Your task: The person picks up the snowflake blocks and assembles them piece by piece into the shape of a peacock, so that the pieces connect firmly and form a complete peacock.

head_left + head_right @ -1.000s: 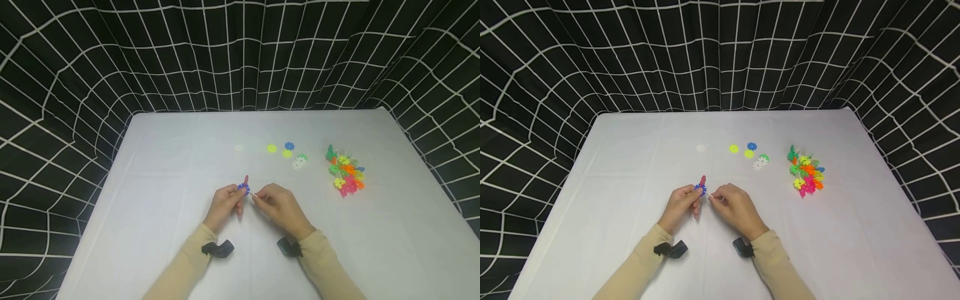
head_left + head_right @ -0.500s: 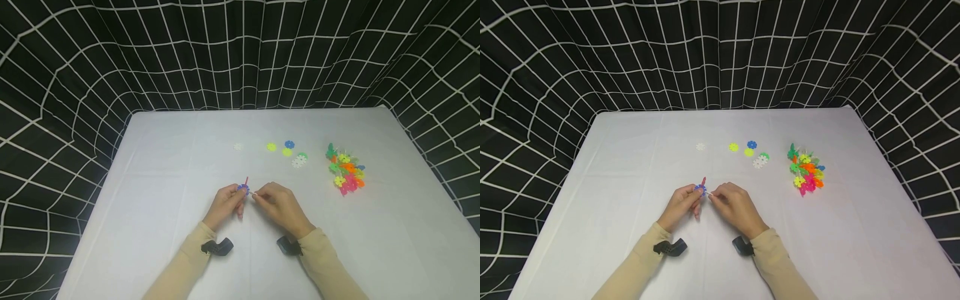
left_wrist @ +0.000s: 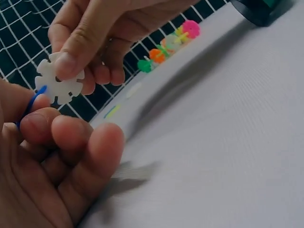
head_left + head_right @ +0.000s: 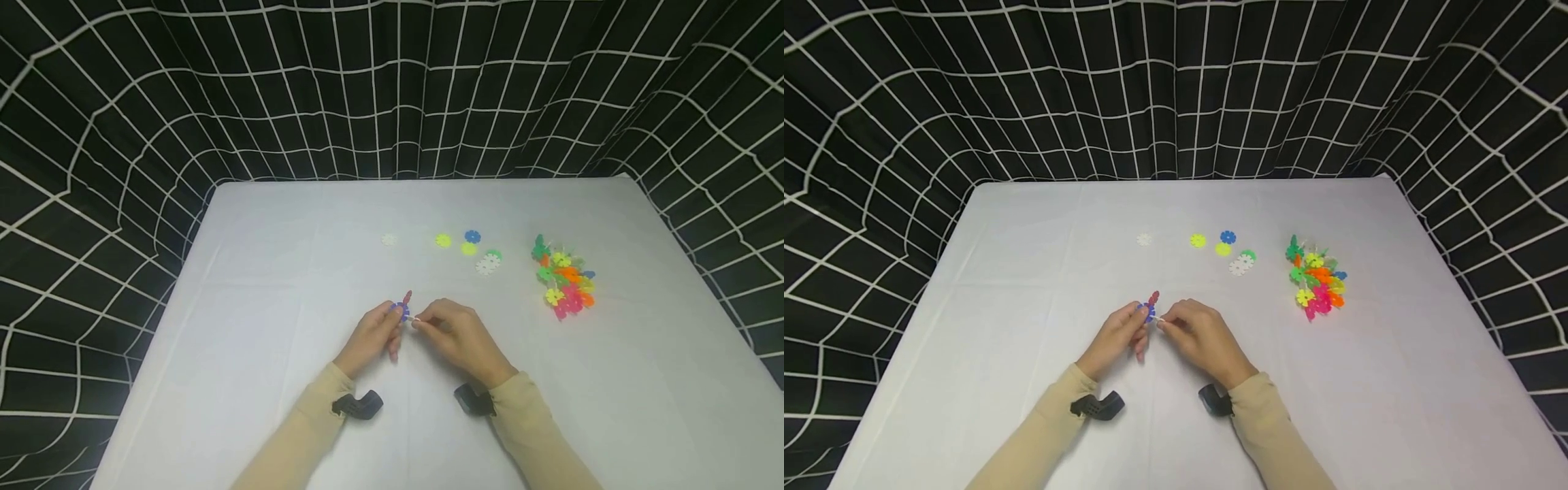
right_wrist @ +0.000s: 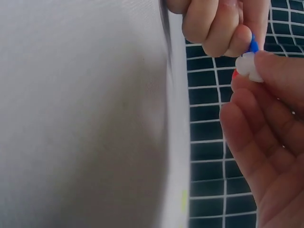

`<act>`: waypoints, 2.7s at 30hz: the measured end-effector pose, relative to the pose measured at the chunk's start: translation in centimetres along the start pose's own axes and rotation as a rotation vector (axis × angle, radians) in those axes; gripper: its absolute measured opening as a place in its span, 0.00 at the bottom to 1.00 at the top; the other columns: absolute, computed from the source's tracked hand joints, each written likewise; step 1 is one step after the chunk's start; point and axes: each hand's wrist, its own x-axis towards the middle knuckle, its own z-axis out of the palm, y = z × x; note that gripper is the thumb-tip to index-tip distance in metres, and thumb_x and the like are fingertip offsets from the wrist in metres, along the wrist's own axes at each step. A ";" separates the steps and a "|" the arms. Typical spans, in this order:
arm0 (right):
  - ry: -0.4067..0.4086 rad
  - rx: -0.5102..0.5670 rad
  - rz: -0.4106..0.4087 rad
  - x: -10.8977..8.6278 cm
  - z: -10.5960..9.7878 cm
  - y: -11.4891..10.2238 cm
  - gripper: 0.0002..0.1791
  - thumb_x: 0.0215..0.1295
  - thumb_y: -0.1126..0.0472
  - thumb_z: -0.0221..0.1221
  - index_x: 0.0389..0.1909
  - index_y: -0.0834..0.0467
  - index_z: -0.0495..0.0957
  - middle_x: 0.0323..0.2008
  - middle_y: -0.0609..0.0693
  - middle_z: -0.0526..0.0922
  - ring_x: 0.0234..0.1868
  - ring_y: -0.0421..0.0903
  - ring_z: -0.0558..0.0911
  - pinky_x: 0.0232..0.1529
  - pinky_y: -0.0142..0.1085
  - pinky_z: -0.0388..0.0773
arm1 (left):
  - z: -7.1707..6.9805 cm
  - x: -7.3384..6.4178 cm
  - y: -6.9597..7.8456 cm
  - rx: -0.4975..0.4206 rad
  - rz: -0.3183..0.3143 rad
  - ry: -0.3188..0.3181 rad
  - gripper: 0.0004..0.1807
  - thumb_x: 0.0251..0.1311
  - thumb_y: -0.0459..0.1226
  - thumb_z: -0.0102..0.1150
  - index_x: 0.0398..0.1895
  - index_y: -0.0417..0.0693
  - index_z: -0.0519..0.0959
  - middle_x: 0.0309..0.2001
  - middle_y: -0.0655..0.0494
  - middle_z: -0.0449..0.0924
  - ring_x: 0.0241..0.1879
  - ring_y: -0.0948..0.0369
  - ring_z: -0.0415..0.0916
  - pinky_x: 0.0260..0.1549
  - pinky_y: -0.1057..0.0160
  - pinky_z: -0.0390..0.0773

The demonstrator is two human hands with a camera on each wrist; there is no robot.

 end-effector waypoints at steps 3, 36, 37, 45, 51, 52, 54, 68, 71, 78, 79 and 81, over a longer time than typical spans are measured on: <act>0.011 -0.043 0.008 -0.2 0.2 -0.2 0.03 0.61 0.65 0.69 0.31 0.54 0.84 0.31 0.44 0.86 0.34 0.38 0.84 0.38 0.33 0.83 | 0.3 0.0 0.0 0.023 -0.028 -0.017 0.17 0.82 0.44 0.34 0.35 0.44 0.63 0.20 0.60 0.62 0.18 0.64 0.67 0.21 0.65 0.80; -0.206 -0.400 0.704 -0.3 -6.2 6.1 0.34 0.72 0.42 0.54 0.75 0.49 0.64 0.63 0.63 0.64 0.62 0.62 0.63 0.58 0.59 0.72 | -0.5 -0.1 -0.2 -0.385 -0.003 -0.018 0.09 0.79 0.42 0.45 0.38 0.50 0.70 0.39 0.59 0.84 0.31 0.60 0.83 0.28 0.62 0.84; -0.213 -0.378 0.711 -0.1 -6.1 6.2 0.32 0.71 0.43 0.56 0.73 0.50 0.67 0.63 0.62 0.65 0.62 0.62 0.64 0.59 0.59 0.72 | -0.6 -0.1 -0.3 -0.399 -0.008 -0.015 0.09 0.79 0.42 0.44 0.38 0.50 0.70 0.39 0.59 0.84 0.32 0.61 0.83 0.28 0.62 0.84; -0.317 -0.341 0.732 2.9 -6.7 7.1 0.34 0.75 0.48 0.53 0.77 0.53 0.57 0.70 0.65 0.64 0.70 0.68 0.68 0.68 0.65 0.67 | -1.4 0.1 -0.4 -0.511 -0.056 0.028 0.09 0.78 0.44 0.47 0.38 0.52 0.71 0.40 0.58 0.83 0.33 0.61 0.82 0.29 0.63 0.83; -0.387 -0.287 0.778 4.7 -7.8 7.4 0.27 0.74 0.53 0.54 0.69 0.59 0.64 0.62 0.64 0.73 0.64 0.65 0.73 0.67 0.63 0.69 | -1.8 0.3 -0.3 -0.640 -0.041 0.054 0.07 0.79 0.41 0.44 0.41 0.51 0.71 0.47 0.55 0.82 0.44 0.60 0.84 0.36 0.67 0.86; -0.390 -0.275 0.794 4.9 -7.8 7.4 0.27 0.73 0.52 0.55 0.67 0.60 0.64 0.60 0.64 0.74 0.62 0.64 0.74 0.66 0.63 0.70 | -1.9 0.4 -0.3 -0.663 -0.038 0.058 0.07 0.79 0.40 0.44 0.41 0.50 0.71 0.48 0.55 0.82 0.46 0.60 0.85 0.37 0.67 0.86; -0.394 -0.245 0.818 5.1 -7.4 7.0 0.25 0.73 0.51 0.55 0.63 0.62 0.66 0.56 0.64 0.76 0.57 0.62 0.75 0.63 0.60 0.73 | -2.0 0.4 -0.2 -0.704 -0.031 0.071 0.06 0.79 0.38 0.45 0.42 0.49 0.71 0.51 0.53 0.82 0.49 0.59 0.85 0.40 0.67 0.86; -0.425 0.283 0.435 5.7 -1.4 0.6 0.05 0.70 0.59 0.62 0.40 0.57 0.82 0.33 0.56 0.87 0.28 0.52 0.85 0.36 0.42 0.84 | -3.2 0.3 -0.2 -0.727 0.005 0.179 0.06 0.76 0.29 0.45 0.50 0.46 0.69 0.56 0.51 0.80 0.47 0.63 0.83 0.50 0.68 0.84; -0.418 0.275 0.401 5.6 -1.0 0.6 0.05 0.70 0.60 0.62 0.40 0.58 0.82 0.33 0.56 0.87 0.29 0.52 0.85 0.36 0.42 0.84 | -3.3 0.3 -0.2 -0.733 0.002 0.164 0.07 0.76 0.29 0.44 0.50 0.47 0.69 0.49 0.54 0.83 0.49 0.63 0.83 0.51 0.68 0.83; -0.411 0.282 0.381 5.5 -0.8 0.9 0.03 0.69 0.59 0.64 0.38 0.54 0.83 0.34 0.55 0.88 0.32 0.53 0.85 0.37 0.39 0.84 | -3.2 0.5 -0.3 -0.759 -0.016 0.159 0.10 0.75 0.27 0.42 0.48 0.50 0.70 0.48 0.55 0.84 0.51 0.62 0.81 0.50 0.69 0.80; -0.413 0.287 0.383 5.5 -0.8 0.8 0.03 0.69 0.58 0.64 0.38 0.54 0.83 0.34 0.55 0.87 0.32 0.53 0.85 0.36 0.39 0.84 | -3.1 0.5 -0.2 -0.755 -0.023 0.164 0.10 0.75 0.27 0.42 0.47 0.50 0.70 0.47 0.55 0.84 0.51 0.62 0.81 0.49 0.69 0.80; -0.417 0.295 0.385 5.5 -0.7 0.7 0.03 0.69 0.58 0.64 0.38 0.53 0.83 0.35 0.56 0.88 0.32 0.54 0.84 0.35 0.40 0.84 | -3.1 0.4 -0.2 -0.743 -0.030 0.164 0.11 0.75 0.26 0.42 0.47 0.51 0.71 0.46 0.56 0.85 0.51 0.62 0.80 0.49 0.69 0.78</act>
